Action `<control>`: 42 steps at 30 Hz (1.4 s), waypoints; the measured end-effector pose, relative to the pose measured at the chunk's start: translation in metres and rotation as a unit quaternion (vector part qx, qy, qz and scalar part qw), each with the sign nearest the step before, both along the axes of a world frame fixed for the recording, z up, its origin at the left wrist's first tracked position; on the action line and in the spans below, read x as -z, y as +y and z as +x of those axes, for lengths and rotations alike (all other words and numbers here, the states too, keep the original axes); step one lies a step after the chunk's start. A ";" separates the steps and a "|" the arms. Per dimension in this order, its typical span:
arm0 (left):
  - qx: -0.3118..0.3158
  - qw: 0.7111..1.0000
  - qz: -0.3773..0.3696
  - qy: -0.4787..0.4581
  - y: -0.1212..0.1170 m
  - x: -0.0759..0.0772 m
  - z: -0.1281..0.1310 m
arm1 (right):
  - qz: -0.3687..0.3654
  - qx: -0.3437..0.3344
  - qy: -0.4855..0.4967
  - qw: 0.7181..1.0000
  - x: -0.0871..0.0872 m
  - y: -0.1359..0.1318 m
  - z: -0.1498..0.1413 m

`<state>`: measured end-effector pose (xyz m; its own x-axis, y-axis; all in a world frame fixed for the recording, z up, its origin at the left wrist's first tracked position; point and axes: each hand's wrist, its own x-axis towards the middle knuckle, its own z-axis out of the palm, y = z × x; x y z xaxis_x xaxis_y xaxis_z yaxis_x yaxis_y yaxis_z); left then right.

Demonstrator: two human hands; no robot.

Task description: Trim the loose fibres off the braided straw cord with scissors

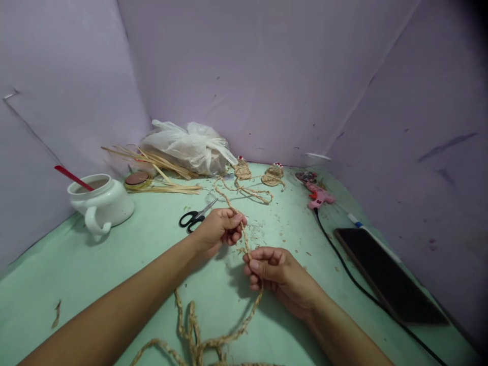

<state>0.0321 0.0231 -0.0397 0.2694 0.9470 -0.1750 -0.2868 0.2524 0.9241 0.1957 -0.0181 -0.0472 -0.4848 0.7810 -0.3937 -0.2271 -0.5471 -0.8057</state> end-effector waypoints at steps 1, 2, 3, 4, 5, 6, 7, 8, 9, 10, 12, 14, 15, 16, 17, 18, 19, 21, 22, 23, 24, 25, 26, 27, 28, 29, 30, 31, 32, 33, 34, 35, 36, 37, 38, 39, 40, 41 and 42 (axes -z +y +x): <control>0.009 1.000 -0.006 -0.006 0.000 0.001 0.000 | 0.000 0.000 -0.011 1.000 0.000 -0.001 0.000; 0.016 1.000 -0.010 -0.011 0.000 0.001 0.000 | -0.002 0.003 -0.021 1.000 0.000 -0.001 -0.001; 0.024 1.000 -0.013 -0.015 -0.001 0.002 0.001 | -0.005 0.008 -0.029 1.000 0.000 -0.002 -0.002; 0.031 0.999 -0.013 -0.019 -0.001 0.002 0.001 | -0.008 0.011 -0.034 0.999 0.000 -0.003 -0.003; 0.038 0.999 -0.011 -0.023 -0.001 0.002 0.001 | -0.009 0.014 -0.035 0.999 -0.001 -0.003 -0.004; 0.045 0.999 -0.008 -0.028 -0.001 0.002 0.001 | -0.008 0.014 -0.030 0.999 -0.002 -0.004 -0.005; 0.051 0.998 -0.004 -0.033 -0.001 0.002 0.001 | -0.006 0.013 -0.020 1.000 -0.003 -0.004 -0.006; 0.055 0.998 0.001 -0.038 -0.001 0.002 0.001 | -0.003 0.010 -0.005 1.000 -0.003 -0.004 -0.006; 0.057 0.997 0.006 -0.042 -0.001 0.003 0.002 | 0.001 0.009 0.008 1.000 -0.003 -0.004 -0.006; 0.059 0.997 0.009 -0.045 -0.001 0.003 0.002 | 0.005 0.010 0.017 1.000 -0.004 -0.004 -0.006; 0.062 0.997 0.013 -0.044 -0.001 0.003 0.003 | 0.011 0.019 0.022 1.000 -0.004 -0.003 -0.005; 0.073 0.996 0.013 -0.041 -0.002 0.001 0.004 | 0.018 0.032 0.014 0.999 -0.003 -0.003 -0.003; 0.077 0.996 0.010 -0.036 -0.003 0.000 0.005 | 0.022 0.038 0.005 0.999 -0.002 -0.002 -0.003; 0.076 0.997 0.006 -0.024 -0.004 -0.002 0.005 | 0.026 0.044 -0.008 0.999 -0.002 -0.002 -0.002; 0.072 0.997 0.001 -0.008 -0.004 -0.004 0.006 | 0.033 0.051 -0.024 0.998 -0.001 -0.001 -0.002; 0.063 0.998 -0.006 0.012 -0.003 -0.006 0.006 | 0.042 0.060 -0.042 0.996 0.000 -0.001 -0.003; 0.051 0.998 -0.012 0.034 -0.002 -0.008 0.005 | 0.055 0.071 -0.064 0.994 0.001 0.000 -0.003; 0.032 0.996 -0.027 0.076 0.004 -0.010 0.005 | 0.088 0.096 -0.111 0.985 0.003 0.003 -0.003; 0.032 0.995 -0.035 0.092 0.009 -0.011 0.005 | 0.103 0.106 -0.134 0.980 0.003 0.004 -0.003; 0.039 0.992 -0.042 0.111 0.014 -0.014 0.006 | 0.116 0.115 -0.155 0.974 0.003 0.005 -0.003; 0.051 0.989 -0.049 0.130 0.020 -0.018 0.007 | 0.125 0.123 -0.172 0.969 0.002 0.007 -0.001; 0.068 0.985 -0.050 0.147 0.025 -0.025 0.010 | 0.133 0.132 -0.182 0.965 0.001 0.008 0.000; 0.084 0.982 -0.046 0.160 0.030 -0.033 0.013 | 0.140 0.146 -0.184 0.962 -0.001 0.010 0.002; 0.095 0.981 -0.031 0.167 0.035 -0.043 0.017 | 0.146 0.166 -0.178 0.959 -0.003 0.011 0.004; 0.100 0.981 -0.007 0.167 0.038 -0.053 0.021 | 0.154 0.193 -0.163 0.955 -0.005 0.012 0.006; 0.104 0.981 0.020 0.161 0.042 -0.063 0.025 | 0.160 0.219 -0.139 0.952 -0.008 0.012 0.008; 0.113 0.980 0.059 0.154 0.045 -0.069 0.029 | 0.165 0.237 -0.111 0.951 -0.010 0.013 0.010; 0.112 0.973 0.117 0.162 0.047 -0.072 0.033 | 0.163 0.248 -0.084 0.951 -0.011 0.013 0.011; 0.089 0.964 0.152 0.198 0.050 -0.071 0.036 | 0.156 0.250 -0.063 0.954 -0.011 0.013 0.011; 0.049 0.948 0.166 0.266 0.052 -0.066 0.037 | 0.145 0.243 -0.053 0.958 -0.011 0.013 0.011; 0.037 0.938 0.152 0.309 0.054 -0.057 0.037 | 0.131 0.232 -0.056 0.962 -0.010 0.013 0.010; 0.030 0.930 0.136 0.340 0.056 -0.047 0.036 | 0.120 0.223 -0.069 0.965 -0.008 0.014 0.009; 0.020 0.918 0.122 0.376 0.056 -0.037 0.032 | 0.112 0.218 -0.089 0.965 -0.006 0.014 0.009; 0.003 0.904 0.112 0.413 0.056 -0.028 0.027 | 0.110 0.215 -0.108 0.964 -0.005 0.014 0.008; -0.015 0.887 0.110 0.448 0.053 -0.022 0.019 | 0.112 0.214 -0.123 0.963 -0.003 0.014 0.007; -0.031 0.869 0.114 0.481 0.050 -0.019 0.009 | 0.113 0.214 -0.131 0.961 -0.002 0.014 0.007; -0.039 0.849 0.124 0.512 0.044 -0.020 -0.002 | 0.110 0.215 -0.134 0.961 -0.002 0.013 0.006; -0.042 0.827 0.136 0.544 0.038 -0.022 -0.014 | 0.105 0.216 -0.132 0.962 -0.002 0.013 0.006; -0.038 0.805 0.146 0.574 0.031 -0.026 -0.026 | 0.097 0.215 -0.124 0.964 -0.002 0.013 0.005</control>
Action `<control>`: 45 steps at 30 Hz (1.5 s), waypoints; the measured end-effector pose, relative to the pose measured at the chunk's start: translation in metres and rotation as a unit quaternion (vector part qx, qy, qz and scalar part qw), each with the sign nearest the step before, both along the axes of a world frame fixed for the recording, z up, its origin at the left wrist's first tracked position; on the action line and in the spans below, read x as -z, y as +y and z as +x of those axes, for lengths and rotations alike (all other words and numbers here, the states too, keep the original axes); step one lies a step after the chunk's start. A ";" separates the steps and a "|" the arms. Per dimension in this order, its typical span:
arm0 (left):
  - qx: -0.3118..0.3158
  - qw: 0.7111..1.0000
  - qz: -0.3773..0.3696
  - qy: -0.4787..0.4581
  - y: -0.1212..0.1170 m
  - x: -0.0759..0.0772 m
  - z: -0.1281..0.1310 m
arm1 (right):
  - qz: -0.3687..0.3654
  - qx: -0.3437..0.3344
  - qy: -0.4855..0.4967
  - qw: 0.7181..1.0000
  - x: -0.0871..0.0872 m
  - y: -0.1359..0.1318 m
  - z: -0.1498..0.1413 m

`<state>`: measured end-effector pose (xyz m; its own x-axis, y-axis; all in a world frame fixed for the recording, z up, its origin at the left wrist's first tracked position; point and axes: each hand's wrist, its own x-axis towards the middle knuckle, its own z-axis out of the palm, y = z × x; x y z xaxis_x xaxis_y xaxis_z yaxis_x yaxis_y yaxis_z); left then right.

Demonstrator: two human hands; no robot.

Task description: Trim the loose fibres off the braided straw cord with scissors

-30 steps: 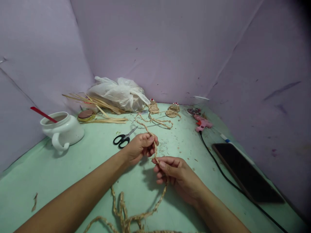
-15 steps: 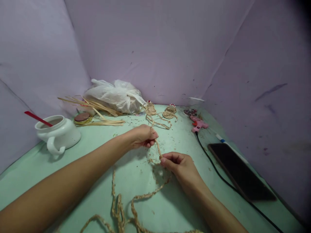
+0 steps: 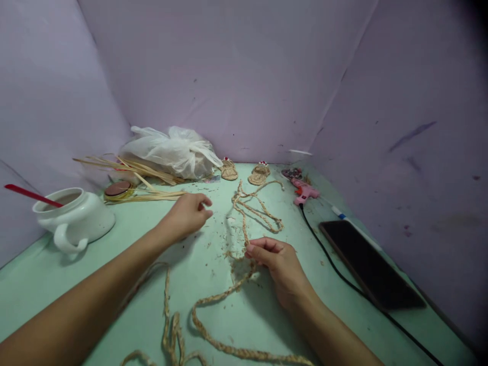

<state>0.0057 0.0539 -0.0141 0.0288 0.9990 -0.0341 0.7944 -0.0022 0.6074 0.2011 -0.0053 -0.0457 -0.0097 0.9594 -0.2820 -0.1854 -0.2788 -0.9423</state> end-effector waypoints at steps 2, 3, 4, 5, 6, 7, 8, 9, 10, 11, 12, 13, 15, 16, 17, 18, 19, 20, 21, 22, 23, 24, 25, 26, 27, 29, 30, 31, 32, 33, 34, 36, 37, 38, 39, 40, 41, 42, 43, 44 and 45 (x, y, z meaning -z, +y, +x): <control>0.013 0.996 -0.002 0.093 -0.014 -0.006 -0.021 | -0.014 -0.008 0.027 1.000 0.000 -0.001 -0.001; 0.037 0.970 -0.018 0.238 -0.020 -0.007 -0.030 | -0.018 -0.015 0.043 0.999 0.000 -0.002 -0.002; 0.036 0.962 -0.025 0.271 -0.025 -0.005 -0.035 | -0.019 -0.022 0.058 0.998 0.001 -0.003 -0.003; 0.038 0.953 -0.029 0.298 -0.029 -0.002 -0.039 | -0.019 -0.027 0.069 0.997 0.001 -0.004 -0.004; 0.038 0.947 -0.030 0.318 -0.031 0.002 -0.040 | -0.018 -0.032 0.076 0.996 0.001 -0.004 -0.005; 0.033 0.947 -0.028 0.319 -0.033 0.006 -0.039 | -0.017 -0.035 0.079 0.996 0.001 -0.005 -0.006; 0.028 0.945 -0.025 0.324 -0.033 0.010 -0.037 | -0.018 -0.035 0.080 0.996 0.001 -0.006 -0.007; 0.021 0.944 -0.022 0.330 -0.032 0.014 -0.035 | -0.019 -0.034 0.078 0.996 0.002 -0.006 -0.007; 0.013 0.942 -0.020 0.334 -0.032 0.016 -0.033 | -0.020 -0.033 0.075 0.996 0.002 -0.007 -0.007; 0.003 0.942 -0.019 0.336 -0.031 0.016 -0.032 | -0.020 -0.030 0.073 0.997 0.002 -0.007 -0.007; -0.007 0.942 -0.019 0.336 -0.030 0.016 -0.032 | -0.019 -0.026 0.073 0.997 0.002 -0.007 -0.007; -0.015 0.941 -0.019 0.338 -0.030 0.015 -0.033 | -0.016 -0.023 0.076 0.997 0.002 -0.008 -0.007; -0.031 0.946 -0.011 0.322 -0.031 0.011 -0.038 | -0.012 -0.021 0.090 0.996 0.001 -0.009 -0.007; -0.041 0.956 0.000 0.291 -0.032 0.008 -0.041 | -0.014 -0.023 0.101 0.995 0.001 -0.009 -0.007; -0.050 0.970 0.013 0.239 -0.034 0.006 -0.043 | -0.018 -0.028 0.115 0.993 0.000 -0.009 -0.007; -0.058 0.984 0.025 0.165 -0.035 0.004 -0.044 | -0.026 -0.033 0.130 0.991 -0.001 -0.009 -0.007; -0.065 0.995 0.032 0.072 -0.036 0.002 -0.044 | -0.037 -0.037 0.147 0.988 -0.002 -0.009 -0.007; -0.072 0.997 0.030 -0.026 -0.037 0.000 -0.043 | -0.050 -0.038 0.165 0.984 -0.002 -0.009 -0.007; -0.078 0.990 0.017 -0.114 -0.038 -0.002 -0.042 | -0.061 -0.036 0.184 0.980 -0.003 -0.008 -0.007; -0.084 0.978 0.003 -0.188 -0.039 -0.003 -0.039 | -0.067 -0.033 0.200 0.977 -0.003 -0.008 -0.007; -0.090 0.965 -0.009 -0.245 -0.040 -0.004 -0.036 | -0.069 -0.032 0.211 0.975 -0.002 -0.007 -0.007; -0.095 0.954 -0.014 -0.284 -0.041 -0.004 -0.032 | -0.067 -0.031 0.217 0.973 -0.002 -0.007 -0.006; -0.095 0.947 -0.015 -0.308 -0.042 -0.004 -0.028 | -0.063 -0.032 0.217 0.974 -0.002 -0.006 -0.006; -0.089 0.943 -0.012 -0.321 -0.044 -0.004 -0.025 | -0.060 -0.030 0.212 0.975 -0.001 -0.006 -0.006; -0.077 0.942 -0.007 -0.326 -0.046 -0.004 -0.021 | -0.057 -0.025 0.202 0.977 -0.001 -0.007 -0.007; -0.038 0.952 0.000 -0.303 -0.053 -0.005 -0.012 | -0.055 -0.002 0.177 0.983 0.000 -0.007 -0.007; -0.011 0.962 0.006 -0.272 -0.057 -0.005 -0.008 | -0.055 0.011 0.167 0.984 0.000 -0.007 -0.008; 0.021 0.974 0.019 -0.226 -0.062 -0.005 -0.003 | -0.054 0.022 0.158 0.986 0.000 -0.007 -0.008; 0.058 0.984 0.036 -0.164 -0.067 -0.005 0.002 | -0.052 0.032 0.152 0.987 0.000 -0.007 -0.008; 0.094 0.989 0.060 -0.095 -0.073 -0.005 0.006 | -0.049 0.038 0.147 0.987 0.000 -0.007 -0.008; 0.131 0.987 0.089 -0.030 -0.078 -0.004 0.010 | -0.045 0.043 0.143 0.988 -0.001 -0.006 -0.008; 0.181 0.969 0.147 0.084 -0.086 0.000 0.016 | -0.032 0.047 0.137 0.989 -0.001 -0.006 -0.007; 0.193 0.958 0.167 0.134 -0.088 0.003 0.019 | -0.026 0.047 0.133 0.990 -0.001 -0.006 -0.007; 0.199 0.947 0.180 0.178 -0.089 0.005 0.020 | -0.022 0.046 0.127 0.991 -0.002 -0.006 -0.007; 0.201 0.937 0.188 0.215 -0.090 0.007 0.021 | -0.018 0.045 0.118 0.992 -0.002 -0.006 -0.007; 0.201 0.929 0.192 0.244 -0.089 0.008 0.021 | -0.015 0.045 0.107 0.993 -0.002 -0.006 -0.007; 0.202 0.922 0.195 0.266 -0.088 0.010 0.022 | -0.010 0.044 0.094 0.995 -0.002 -0.007 -0.006; 0.203 0.917 0.196 0.281 -0.088 0.010 0.022 | -0.005 0.042 0.082 0.996 -0.002 -0.007 -0.006; 0.204 0.914 0.197 0.291 -0.087 0.011 0.022 | 0.001 0.040 0.071 0.997 -0.002 -0.007 -0.006; 0.204 0.912 0.196 0.298 -0.086 0.011 0.022 | 0.006 0.038 0.062 0.997 -0.001 -0.007 -0.006; 0.204 0.911 0.194 0.302 -0.086 0.011 0.022 | 0.009 0.036 0.056 0.998 -0.001 -0.008 -0.006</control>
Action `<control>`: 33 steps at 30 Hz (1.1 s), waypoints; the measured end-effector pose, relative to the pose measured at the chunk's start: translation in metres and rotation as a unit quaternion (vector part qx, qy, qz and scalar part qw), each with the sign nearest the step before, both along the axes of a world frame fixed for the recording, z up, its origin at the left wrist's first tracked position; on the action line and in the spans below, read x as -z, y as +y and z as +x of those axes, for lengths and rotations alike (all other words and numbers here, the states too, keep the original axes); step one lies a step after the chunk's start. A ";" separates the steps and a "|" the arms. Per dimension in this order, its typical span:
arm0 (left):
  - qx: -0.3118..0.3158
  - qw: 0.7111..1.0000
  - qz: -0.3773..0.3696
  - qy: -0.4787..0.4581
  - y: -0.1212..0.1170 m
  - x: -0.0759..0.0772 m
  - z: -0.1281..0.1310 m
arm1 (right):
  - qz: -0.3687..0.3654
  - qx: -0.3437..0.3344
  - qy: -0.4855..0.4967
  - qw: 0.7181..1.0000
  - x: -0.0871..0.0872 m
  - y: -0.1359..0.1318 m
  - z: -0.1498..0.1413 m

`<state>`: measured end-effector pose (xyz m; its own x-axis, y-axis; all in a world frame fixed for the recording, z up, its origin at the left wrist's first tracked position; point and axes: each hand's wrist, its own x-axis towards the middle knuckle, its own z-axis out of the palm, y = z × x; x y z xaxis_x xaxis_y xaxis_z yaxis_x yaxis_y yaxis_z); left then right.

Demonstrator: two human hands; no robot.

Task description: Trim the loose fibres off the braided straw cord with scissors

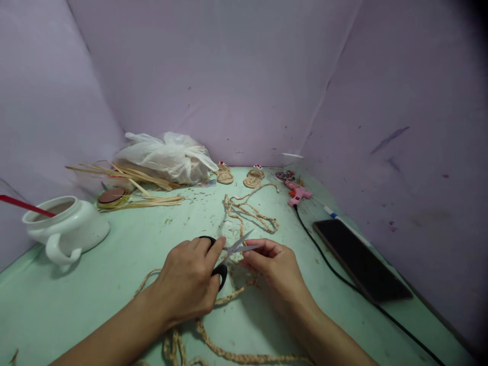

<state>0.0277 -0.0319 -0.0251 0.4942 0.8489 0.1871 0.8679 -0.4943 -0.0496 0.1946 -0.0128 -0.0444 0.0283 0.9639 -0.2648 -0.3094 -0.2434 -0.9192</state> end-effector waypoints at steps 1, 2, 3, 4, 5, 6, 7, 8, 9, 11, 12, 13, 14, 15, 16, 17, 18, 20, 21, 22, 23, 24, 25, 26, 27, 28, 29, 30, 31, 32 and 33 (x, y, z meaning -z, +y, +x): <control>-0.001 1.000 -0.001 0.004 0.000 0.000 0.000 | 0.002 -0.003 -0.003 1.000 0.000 0.000 0.000; -0.004 1.000 -0.004 0.008 0.000 0.000 0.000 | 0.004 -0.007 -0.004 1.000 0.000 -0.001 0.000; -0.007 1.000 -0.008 0.013 0.000 -0.001 0.001 | 0.006 -0.010 -0.002 1.000 0.000 -0.001 0.000; -0.010 1.000 -0.012 0.018 0.000 -0.001 0.001 | 0.007 -0.014 0.001 1.000 -0.001 -0.001 0.000; -0.012 0.999 -0.018 0.023 -0.001 -0.002 0.001 | 0.007 -0.018 0.007 1.000 -0.001 -0.002 0.000; -0.014 0.999 -0.024 0.027 -0.001 -0.003 0.001 | 0.006 -0.020 0.015 1.000 -0.002 -0.002 0.000; -0.015 0.999 -0.031 0.030 -0.001 -0.004 0.001 | 0.004 -0.023 0.025 0.999 -0.002 -0.002 0.000; -0.015 0.999 -0.038 0.033 -0.001 -0.004 0.001 | 0.001 -0.026 0.033 0.999 -0.002 -0.002 0.000; -0.015 0.998 -0.044 0.036 -0.001 -0.005 0.001 | -0.004 -0.031 0.040 0.999 -0.002 -0.002 0.000; -0.014 0.997 -0.054 0.044 -0.001 -0.005 0.000 | -0.010 -0.036 0.048 0.998 -0.003 -0.002 0.000; -0.014 0.997 -0.056 0.048 -0.001 -0.004 0.000 | -0.012 -0.039 0.050 0.998 -0.003 -0.001 0.000; -0.015 0.997 -0.057 0.052 0.000 -0.004 0.000 | -0.012 -0.040 0.052 0.998 -0.003 -0.001 0.000; -0.016 0.997 -0.058 0.055 0.000 -0.004 0.000 | -0.011 -0.039 0.054 0.998 -0.004 -0.001 0.000; -0.016 0.996 -0.060 0.057 0.000 -0.003 0.000 | -0.010 -0.038 0.057 0.998 -0.005 -0.001 0.000; -0.016 0.996 -0.062 0.058 0.000 -0.003 0.000 | -0.010 -0.038 0.060 0.997 -0.005 -0.001 0.000; -0.016 0.996 -0.066 0.059 0.000 -0.002 0.000 | -0.011 -0.039 0.061 0.997 -0.006 -0.001 0.000; -0.014 0.996 -0.071 0.059 0.000 -0.002 0.000 | -0.012 -0.039 0.061 0.997 -0.007 -0.001 0.000; -0.011 0.995 -0.085 0.060 0.000 -0.001 0.000 | -0.015 -0.039 0.056 0.998 -0.007 -0.002 0.000; -0.009 0.994 -0.093 0.060 0.000 -0.001 0.000 | -0.017 -0.039 0.052 0.998 -0.007 -0.002 0.000; -0.009 0.993 -0.101 0.056 0.000 -0.001 0.000 | -0.018 -0.037 0.049 0.998 -0.007 -0.002 0.000; -0.008 0.993 -0.109 0.045 0.000 -0.001 0.000 | -0.019 -0.034 0.047 0.998 -0.007 -0.002 -0.001; -0.008 0.993 -0.119 0.025 0.001 -0.002 -0.001 | -0.019 -0.033 0.048 0.998 -0.006 -0.002 -0.001; -0.005 0.991 -0.132 -0.005 0.001 -0.003 -0.001 | -0.017 -0.032 0.052 0.998 -0.006 -0.002 -0.001; -0.003 0.988 -0.148 -0.042 0.002 -0.004 -0.002 | -0.016 -0.031 0.059 0.998 -0.005 -0.002 -0.001; -0.003 0.983 -0.162 -0.086 0.002 -0.004 -0.003 | -0.017 -0.031 0.066 0.997 -0.004 -0.002 -0.001; -0.009 0.976 -0.172 -0.130 0.003 -0.005 -0.004 | -0.018 -0.031 0.075 0.997 -0.004 -0.002 -0.002; -0.021 0.969 -0.179 -0.169 0.005 -0.005 -0.005 | -0.021 -0.031 0.082 0.996 -0.003 -0.002 -0.002; -0.038 0.962 -0.181 -0.200 0.006 -0.004 -0.006 | -0.024 -0.031 0.087 0.995 -0.003 -0.002 -0.002; -0.057 0.956 -0.181 -0.222 0.007 -0.003 -0.007 | -0.027 -0.031 0.089 0.995 -0.002 -0.002 -0.003; -0.073 0.953 -0.181 -0.233 0.008 -0.002 -0.007 | -0.028 -0.030 0.090 0.995 -0.002 -0.002 -0.003; -0.083 0.951 -0.183 -0.236 0.009 -0.001 -0.007 | -0.027 -0.030 0.090 0.995 -0.001 -0.001 -0.003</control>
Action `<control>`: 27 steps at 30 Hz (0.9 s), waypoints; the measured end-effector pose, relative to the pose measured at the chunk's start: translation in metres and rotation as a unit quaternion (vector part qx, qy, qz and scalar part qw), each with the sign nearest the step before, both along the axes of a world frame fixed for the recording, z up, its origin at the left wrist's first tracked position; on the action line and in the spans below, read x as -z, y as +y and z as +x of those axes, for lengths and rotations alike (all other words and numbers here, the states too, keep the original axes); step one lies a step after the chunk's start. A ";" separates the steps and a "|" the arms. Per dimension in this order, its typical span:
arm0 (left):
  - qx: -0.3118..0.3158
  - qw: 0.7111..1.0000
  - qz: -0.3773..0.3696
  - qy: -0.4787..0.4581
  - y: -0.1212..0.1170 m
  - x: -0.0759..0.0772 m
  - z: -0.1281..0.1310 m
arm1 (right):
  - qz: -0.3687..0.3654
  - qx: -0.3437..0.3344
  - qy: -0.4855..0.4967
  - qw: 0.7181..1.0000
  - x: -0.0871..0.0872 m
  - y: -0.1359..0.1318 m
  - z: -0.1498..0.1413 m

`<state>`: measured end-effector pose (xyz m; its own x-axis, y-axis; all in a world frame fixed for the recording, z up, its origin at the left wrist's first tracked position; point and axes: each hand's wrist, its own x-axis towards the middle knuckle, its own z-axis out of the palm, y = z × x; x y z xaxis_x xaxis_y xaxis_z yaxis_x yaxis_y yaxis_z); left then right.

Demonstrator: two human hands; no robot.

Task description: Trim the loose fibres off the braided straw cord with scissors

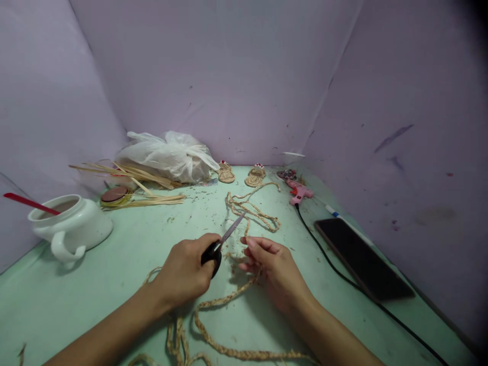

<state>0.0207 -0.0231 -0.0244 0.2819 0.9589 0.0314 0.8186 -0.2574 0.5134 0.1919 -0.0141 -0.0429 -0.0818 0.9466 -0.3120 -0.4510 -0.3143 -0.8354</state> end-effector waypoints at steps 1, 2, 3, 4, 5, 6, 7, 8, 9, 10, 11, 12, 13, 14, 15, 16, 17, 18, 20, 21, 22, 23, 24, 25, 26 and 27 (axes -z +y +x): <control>-0.005 1.000 -0.001 0.003 0.000 0.001 0.000 | 0.001 -0.001 -0.001 1.000 0.000 0.000 0.000; -0.007 1.000 0.002 0.007 0.000 0.003 0.000 | 0.003 -0.005 -0.001 1.000 0.000 0.001 0.000; -0.008 1.000 0.009 0.013 0.000 0.004 0.000 | 0.005 -0.010 -0.001 1.000 0.000 0.001 0.001; -0.009 1.000 0.017 0.018 -0.001 0.005 0.001 | 0.006 -0.017 0.001 1.000 0.000 0.001 0.001; -0.010 0.999 0.026 0.024 -0.002 0.006 0.001 | 0.005 -0.024 0.003 1.000 0.000 0.001 0.001; -0.009 0.999 0.035 0.030 -0.003 0.006 0.000 | 0.003 -0.031 0.010 0.999 0.000 0.002 0.001; -0.005 0.998 0.041 0.037 -0.004 0.007 0.000 | 0.000 -0.037 0.017 0.999 0.000 0.002 0.001; 0.000 0.998 0.046 0.045 -0.004 0.008 0.000 | -0.002 -0.044 0.021 0.999 0.000 0.002 0.001; 0.007 0.997 0.051 0.055 -0.005 0.008 0.000 | -0.001 -0.050 0.019 0.999 0.000 0.002 0.001; 0.014 0.996 0.056 0.065 -0.005 0.009 0.000 | 0.003 -0.055 0.012 0.998 0.000 0.001 0.001; 0.021 0.995 0.060 0.077 -0.005 0.010 0.000 | 0.007 -0.059 -0.002 0.998 0.000 0.001 0.001; 0.025 0.994 0.063 0.090 -0.004 0.010 0.001 | 0.011 -0.062 -0.021 0.998 0.001 0.001 0.001; 0.027 0.992 0.065 0.102 -0.004 0.011 0.001 | 0.013 -0.063 -0.042 0.997 0.001 0.001 0.001; 0.025 0.991 0.066 0.114 -0.003 0.011 0.002 | 0.013 -0.061 -0.061 0.996 0.001 0.001 0.001; 0.021 0.990 0.063 0.127 -0.003 0.011 0.002 | 0.012 -0.055 -0.077 0.995 0.001 0.001 0.002; 0.018 0.989 0.058 0.138 -0.003 0.011 0.002 | 0.014 -0.049 -0.092 0.994 0.002 0.001 0.002; 0.016 0.988 0.052 0.147 -0.002 0.011 0.002 | 0.020 -0.041 -0.103 0.994 0.002 0.001 0.003; 0.015 0.987 0.045 0.151 -0.002 0.010 0.002 | 0.027 -0.033 -0.111 0.993 0.002 0.001 0.003; 0.012 0.989 0.035 0.142 -0.002 0.011 0.001 | 0.038 -0.021 -0.120 0.992 0.002 0.002 0.004; 0.004 0.991 0.033 0.126 -0.002 0.011 0.000 | 0.041 -0.017 -0.122 0.992 0.002 0.003 0.005; -0.008 0.994 0.032 0.101 -0.001 0.011 0.000 | 0.043 -0.014 -0.124 0.991 0.001 0.004 0.005; -0.023 0.997 0.029 0.064 0.001 0.012 0.000 | 0.045 -0.011 -0.131 0.990 0.001 0.004 0.005; -0.043 0.999 0.021 0.009 0.002 0.012 0.000 | 0.051 -0.010 -0.145 0.988 0.001 0.004 0.005; -0.068 0.996 0.002 -0.064 0.004 0.012 0.001 | 0.061 -0.010 -0.170 0.984 0.001 0.003 0.004; -0.095 0.984 -0.029 -0.149 0.007 0.012 0.003 | 0.073 -0.015 -0.201 0.977 0.001 0.001 0.002; -0.121 0.961 -0.068 -0.239 0.009 0.012 0.005 | 0.086 -0.027 -0.235 0.968 0.001 -0.002 0.000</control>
<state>0.0258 -0.0141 -0.0364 0.0343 0.9990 -0.0280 0.5080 0.0067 0.8613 0.1921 -0.0157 -0.0437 -0.0210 0.9862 -0.1642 0.0040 -0.1641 -0.9864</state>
